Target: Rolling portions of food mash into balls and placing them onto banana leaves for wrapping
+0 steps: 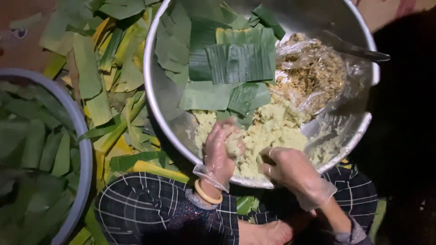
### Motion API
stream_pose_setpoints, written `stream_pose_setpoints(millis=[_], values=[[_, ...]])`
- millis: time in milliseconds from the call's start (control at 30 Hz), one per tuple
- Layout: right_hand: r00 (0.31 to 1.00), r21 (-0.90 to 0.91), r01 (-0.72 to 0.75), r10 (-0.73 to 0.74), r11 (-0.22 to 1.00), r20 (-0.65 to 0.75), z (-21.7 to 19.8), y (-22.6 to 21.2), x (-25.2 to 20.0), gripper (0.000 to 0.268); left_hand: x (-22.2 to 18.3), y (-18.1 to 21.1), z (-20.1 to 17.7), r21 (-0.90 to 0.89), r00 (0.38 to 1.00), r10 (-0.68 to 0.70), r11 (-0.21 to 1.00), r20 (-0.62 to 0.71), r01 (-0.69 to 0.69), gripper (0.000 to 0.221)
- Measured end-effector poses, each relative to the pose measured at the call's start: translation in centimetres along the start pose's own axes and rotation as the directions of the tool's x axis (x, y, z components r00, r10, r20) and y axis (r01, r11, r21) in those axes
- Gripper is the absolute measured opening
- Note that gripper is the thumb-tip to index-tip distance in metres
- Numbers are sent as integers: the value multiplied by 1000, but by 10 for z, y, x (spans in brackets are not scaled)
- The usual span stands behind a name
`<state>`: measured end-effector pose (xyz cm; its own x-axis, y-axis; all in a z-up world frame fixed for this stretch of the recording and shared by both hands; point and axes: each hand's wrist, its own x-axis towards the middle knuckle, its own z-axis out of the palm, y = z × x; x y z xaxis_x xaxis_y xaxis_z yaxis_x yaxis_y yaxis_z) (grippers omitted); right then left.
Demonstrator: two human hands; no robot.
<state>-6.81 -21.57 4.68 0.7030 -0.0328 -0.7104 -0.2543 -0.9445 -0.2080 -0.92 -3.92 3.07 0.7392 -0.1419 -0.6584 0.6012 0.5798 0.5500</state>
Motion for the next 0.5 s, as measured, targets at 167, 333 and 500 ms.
stream_pose_setpoints(millis=[167, 333, 500], values=[[983, 16, 184, -184, 983, -27, -17, -12, -33, 22, -14, 5, 14, 196, 985, 68, 976, 159, -99, 55], [967, 137, 254, -252, 957, -32, -10, -4, -37, 32, -14, 3, 7, 42, 986, 117, 992, 122, -123, 41], [785, 408, 596, -395, 691, -477, -53, -40, -55, 58, -31, 34, 27, 61, 875, 36, 995, 482, -75, 35]])
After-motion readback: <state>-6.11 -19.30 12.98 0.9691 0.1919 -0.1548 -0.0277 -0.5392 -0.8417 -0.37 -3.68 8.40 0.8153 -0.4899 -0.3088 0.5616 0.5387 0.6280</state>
